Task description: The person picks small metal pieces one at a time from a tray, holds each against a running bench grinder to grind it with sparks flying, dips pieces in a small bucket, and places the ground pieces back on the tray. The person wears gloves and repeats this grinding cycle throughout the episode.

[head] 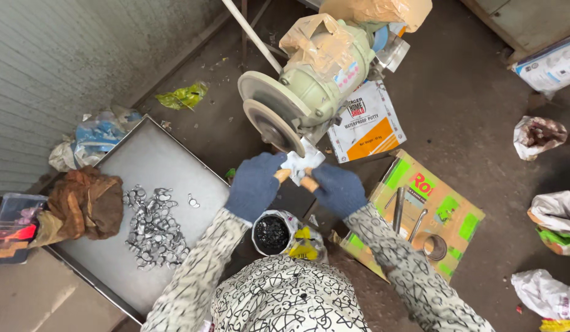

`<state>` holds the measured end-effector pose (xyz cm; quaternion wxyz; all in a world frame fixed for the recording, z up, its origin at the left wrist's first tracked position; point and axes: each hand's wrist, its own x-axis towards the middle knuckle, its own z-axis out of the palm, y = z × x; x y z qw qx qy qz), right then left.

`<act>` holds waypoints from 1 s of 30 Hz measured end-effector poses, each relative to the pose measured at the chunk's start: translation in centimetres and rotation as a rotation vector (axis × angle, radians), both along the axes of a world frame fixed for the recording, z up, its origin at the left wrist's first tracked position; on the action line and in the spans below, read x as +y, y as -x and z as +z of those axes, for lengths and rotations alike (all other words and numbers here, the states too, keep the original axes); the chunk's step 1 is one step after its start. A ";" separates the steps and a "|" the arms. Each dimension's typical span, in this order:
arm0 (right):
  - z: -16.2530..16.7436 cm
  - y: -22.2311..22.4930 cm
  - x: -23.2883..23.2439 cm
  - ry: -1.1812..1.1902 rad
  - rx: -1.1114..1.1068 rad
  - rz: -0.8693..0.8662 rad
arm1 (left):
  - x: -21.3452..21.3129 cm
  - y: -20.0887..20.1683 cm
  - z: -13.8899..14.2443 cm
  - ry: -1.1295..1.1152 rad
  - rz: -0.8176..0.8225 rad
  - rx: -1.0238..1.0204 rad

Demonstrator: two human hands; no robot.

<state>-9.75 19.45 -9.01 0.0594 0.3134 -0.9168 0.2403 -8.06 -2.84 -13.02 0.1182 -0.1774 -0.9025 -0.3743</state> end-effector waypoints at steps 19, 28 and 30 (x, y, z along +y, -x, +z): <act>-2.2 10.7 2.5 -0.113 -0.092 0.425 | 5.1 0.6 -3.0 0.272 0.227 -0.075; -8.0 -1.1 1.6 1.194 -0.788 -0.316 | 4.6 -2.8 -1.6 0.076 0.116 0.197; -10.9 -6.9 1.8 1.148 -0.908 -0.132 | 2.8 -5.8 -2.7 -0.089 0.173 0.093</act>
